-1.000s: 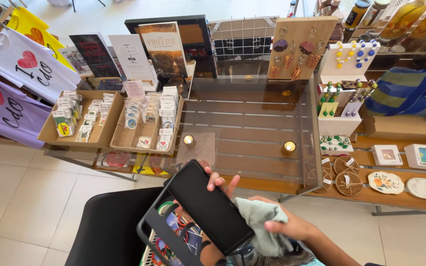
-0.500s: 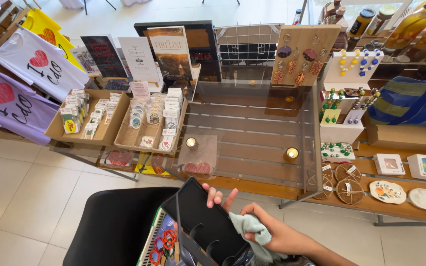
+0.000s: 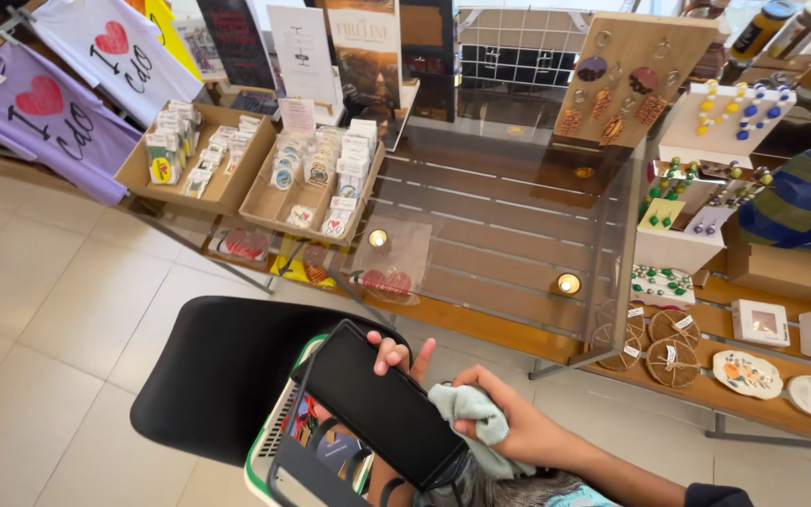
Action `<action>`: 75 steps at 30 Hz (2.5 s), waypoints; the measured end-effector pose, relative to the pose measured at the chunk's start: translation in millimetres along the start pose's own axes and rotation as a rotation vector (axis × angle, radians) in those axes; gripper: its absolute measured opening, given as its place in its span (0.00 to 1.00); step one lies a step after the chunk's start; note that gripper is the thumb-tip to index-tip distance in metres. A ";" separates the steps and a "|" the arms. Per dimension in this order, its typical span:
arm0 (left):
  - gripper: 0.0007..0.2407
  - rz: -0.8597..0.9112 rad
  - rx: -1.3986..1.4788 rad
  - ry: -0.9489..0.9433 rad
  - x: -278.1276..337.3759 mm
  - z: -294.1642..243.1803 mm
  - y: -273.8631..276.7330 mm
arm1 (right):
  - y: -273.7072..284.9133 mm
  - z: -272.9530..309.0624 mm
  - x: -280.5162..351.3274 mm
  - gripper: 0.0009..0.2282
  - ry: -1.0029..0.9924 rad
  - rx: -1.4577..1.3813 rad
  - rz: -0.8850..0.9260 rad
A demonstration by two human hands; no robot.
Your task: Cleaning a jewelry display stand and organizing bracelets into a basket in a retail shop.
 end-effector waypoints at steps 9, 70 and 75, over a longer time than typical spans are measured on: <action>0.42 -0.013 -0.106 -0.170 8.4 13.6 -55.8 | -11.8 -15.1 -3.3 0.12 0.025 -0.014 -0.106; 0.43 -0.219 0.038 -0.175 116.7 -48.6 -1.2 | 168.9 -239.9 -165.2 0.34 0.069 1.160 -0.749; 0.44 -0.273 0.024 -0.116 83.1 -69.4 14.6 | 106.0 -208.4 -239.7 0.27 0.214 1.191 -0.481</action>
Point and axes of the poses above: each hand's wrist, its own x-axis away from the middle knuckle, its own y-axis out of the back of the hand, z = x × y, the point moved 3 cm from there along -x, towards the middle knuckle
